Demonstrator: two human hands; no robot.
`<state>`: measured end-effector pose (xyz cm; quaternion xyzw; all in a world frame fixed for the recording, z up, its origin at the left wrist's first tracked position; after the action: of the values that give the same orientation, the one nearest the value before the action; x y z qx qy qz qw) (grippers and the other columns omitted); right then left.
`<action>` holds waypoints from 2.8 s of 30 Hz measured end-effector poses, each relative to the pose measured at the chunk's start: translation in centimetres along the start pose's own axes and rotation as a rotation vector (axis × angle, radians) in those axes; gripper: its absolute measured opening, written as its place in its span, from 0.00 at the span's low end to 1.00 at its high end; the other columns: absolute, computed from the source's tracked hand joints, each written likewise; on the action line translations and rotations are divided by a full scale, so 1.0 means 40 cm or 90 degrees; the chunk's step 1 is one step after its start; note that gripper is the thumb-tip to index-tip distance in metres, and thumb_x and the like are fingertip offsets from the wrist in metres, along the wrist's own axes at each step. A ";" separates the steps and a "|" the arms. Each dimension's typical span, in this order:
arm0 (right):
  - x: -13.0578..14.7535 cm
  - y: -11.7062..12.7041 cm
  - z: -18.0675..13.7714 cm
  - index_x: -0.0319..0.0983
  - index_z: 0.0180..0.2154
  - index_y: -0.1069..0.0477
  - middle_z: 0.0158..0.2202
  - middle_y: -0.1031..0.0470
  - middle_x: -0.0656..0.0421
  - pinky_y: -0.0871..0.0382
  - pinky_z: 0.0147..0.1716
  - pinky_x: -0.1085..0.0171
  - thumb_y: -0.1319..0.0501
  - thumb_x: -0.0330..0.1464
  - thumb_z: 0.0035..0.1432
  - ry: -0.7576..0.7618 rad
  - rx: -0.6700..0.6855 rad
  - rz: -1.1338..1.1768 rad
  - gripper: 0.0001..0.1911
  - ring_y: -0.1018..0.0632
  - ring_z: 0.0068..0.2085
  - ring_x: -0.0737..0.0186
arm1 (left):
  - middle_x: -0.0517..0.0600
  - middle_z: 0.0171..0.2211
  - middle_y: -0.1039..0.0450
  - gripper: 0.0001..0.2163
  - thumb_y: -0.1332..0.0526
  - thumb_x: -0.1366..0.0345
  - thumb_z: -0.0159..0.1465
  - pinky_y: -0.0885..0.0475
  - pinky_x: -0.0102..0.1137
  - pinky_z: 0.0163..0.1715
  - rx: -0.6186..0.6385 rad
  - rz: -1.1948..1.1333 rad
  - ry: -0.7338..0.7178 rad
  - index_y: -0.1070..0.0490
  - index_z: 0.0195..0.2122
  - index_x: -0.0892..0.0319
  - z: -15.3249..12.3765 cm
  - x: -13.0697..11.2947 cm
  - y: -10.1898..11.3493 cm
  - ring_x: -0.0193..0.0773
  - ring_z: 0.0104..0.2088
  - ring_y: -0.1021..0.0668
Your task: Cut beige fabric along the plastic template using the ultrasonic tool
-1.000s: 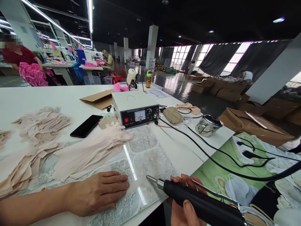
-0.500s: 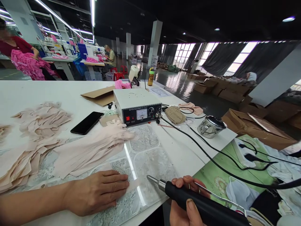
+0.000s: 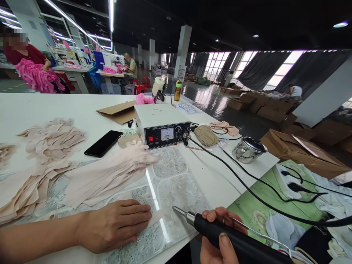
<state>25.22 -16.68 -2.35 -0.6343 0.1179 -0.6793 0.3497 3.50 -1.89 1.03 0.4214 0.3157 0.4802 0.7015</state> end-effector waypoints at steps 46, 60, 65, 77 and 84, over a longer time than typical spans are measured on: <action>0.027 -0.107 0.000 0.42 0.30 0.31 0.27 0.32 0.64 0.31 0.21 0.63 0.35 0.33 0.49 0.013 0.149 -0.042 0.06 0.30 0.22 0.68 | 0.59 0.49 0.23 0.12 0.48 0.69 0.72 0.29 0.35 0.51 -0.009 -0.040 -0.002 0.28 0.49 0.70 -0.006 0.006 -0.008 0.45 0.53 0.24; 0.028 -0.146 0.000 0.42 0.30 0.31 0.26 0.32 0.64 0.31 0.21 0.63 0.35 0.33 0.49 0.015 0.157 -0.048 0.06 0.30 0.22 0.68 | 0.61 0.49 0.23 0.12 0.48 0.68 0.73 0.28 0.35 0.51 -0.004 -0.042 0.009 0.27 0.49 0.68 -0.008 0.007 -0.010 0.45 0.53 0.24; 0.025 -0.151 -0.003 0.42 0.30 0.33 0.27 0.34 0.64 0.30 0.22 0.62 0.36 0.34 0.52 0.024 0.172 -0.081 0.06 0.30 0.23 0.68 | 0.61 0.50 0.24 0.12 0.46 0.68 0.71 0.27 0.35 0.51 -0.002 -0.040 0.003 0.28 0.49 0.70 -0.011 0.006 -0.013 0.45 0.54 0.24; 0.025 -0.173 -0.024 0.42 0.32 0.32 0.27 0.35 0.64 0.32 0.21 0.64 0.37 0.33 0.52 0.004 0.228 -0.052 0.05 0.31 0.22 0.69 | 0.62 0.50 0.24 0.13 0.47 0.68 0.72 0.27 0.36 0.50 0.011 -0.042 0.006 0.28 0.50 0.69 -0.017 0.008 -0.025 0.46 0.54 0.24; 0.017 -0.188 -0.038 0.42 0.31 0.32 0.27 0.35 0.64 0.32 0.22 0.64 0.36 0.33 0.52 -0.016 0.245 -0.052 0.06 0.31 0.22 0.69 | 0.62 0.51 0.25 0.13 0.46 0.68 0.71 0.28 0.36 0.50 0.005 -0.039 -0.007 0.28 0.50 0.72 -0.018 0.008 -0.024 0.47 0.54 0.25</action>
<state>21.37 -12.06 2.45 -0.5685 -0.0447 -0.6949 0.4380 3.39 -1.57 -0.16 0.4171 0.3266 0.4553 0.7156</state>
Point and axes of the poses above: each hand's wrist, its own z-axis towards the middle knuckle, its own y-axis out of the back of the hand, x = y × z, the point moved 4 cm from there along z, towards the middle knuckle
